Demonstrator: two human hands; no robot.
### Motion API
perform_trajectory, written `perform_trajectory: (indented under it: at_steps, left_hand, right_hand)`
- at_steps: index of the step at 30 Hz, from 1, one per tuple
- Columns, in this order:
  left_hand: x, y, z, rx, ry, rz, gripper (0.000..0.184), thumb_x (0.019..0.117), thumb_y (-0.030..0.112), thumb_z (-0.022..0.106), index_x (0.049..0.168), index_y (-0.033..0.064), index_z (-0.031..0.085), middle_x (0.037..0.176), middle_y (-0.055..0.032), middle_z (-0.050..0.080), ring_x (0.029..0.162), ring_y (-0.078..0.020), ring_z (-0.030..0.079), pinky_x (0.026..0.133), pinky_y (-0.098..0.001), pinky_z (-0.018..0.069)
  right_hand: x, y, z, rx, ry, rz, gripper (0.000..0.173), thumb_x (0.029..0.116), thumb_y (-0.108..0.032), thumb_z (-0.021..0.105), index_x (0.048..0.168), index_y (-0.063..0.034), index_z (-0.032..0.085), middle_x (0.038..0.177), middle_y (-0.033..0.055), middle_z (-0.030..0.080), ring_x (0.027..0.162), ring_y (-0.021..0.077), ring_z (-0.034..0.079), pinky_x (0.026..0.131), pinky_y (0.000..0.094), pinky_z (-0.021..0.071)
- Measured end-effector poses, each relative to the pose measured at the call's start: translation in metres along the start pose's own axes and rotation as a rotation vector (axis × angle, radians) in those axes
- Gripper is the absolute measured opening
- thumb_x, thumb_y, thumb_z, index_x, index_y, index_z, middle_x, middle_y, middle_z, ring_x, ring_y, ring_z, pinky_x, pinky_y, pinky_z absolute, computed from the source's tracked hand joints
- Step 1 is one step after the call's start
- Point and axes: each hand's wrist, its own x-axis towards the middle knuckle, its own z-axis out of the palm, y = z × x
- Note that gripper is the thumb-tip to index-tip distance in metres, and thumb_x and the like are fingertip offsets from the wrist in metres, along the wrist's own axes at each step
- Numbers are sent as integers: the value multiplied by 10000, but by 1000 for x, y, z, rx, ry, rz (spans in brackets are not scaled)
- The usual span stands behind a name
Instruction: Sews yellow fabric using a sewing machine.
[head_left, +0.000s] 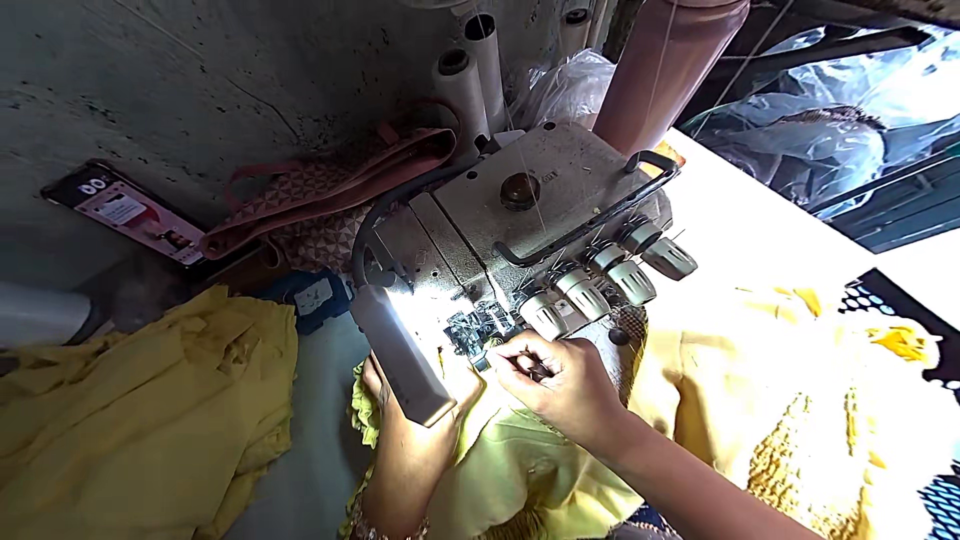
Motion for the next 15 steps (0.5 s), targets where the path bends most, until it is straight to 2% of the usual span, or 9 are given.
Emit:
perform_trajectory:
  at_steps: [9,15]
  left_hand:
    - [2,-3,2,-26,-2,4,624,855,512,564,1169,-19,661,1374,-303,524,1366,-472,401,1132,-587,276]
    - [2,-4,3,-49,-44,-59,729,847,564,560,1269,-28,615,1482,-328,424,1435,-493,310,1171,-582,239]
  right_hand:
    - [0,0,2,-39,19,-21,179,881,-253,666,799,-102,714,591,-53,559,514,-14,456,477,173,350]
    - [1,-1,1,-42,16,-11,177,881,-254,668,803,-101,715,591,-56,556,512,-12,452,476,175,350]
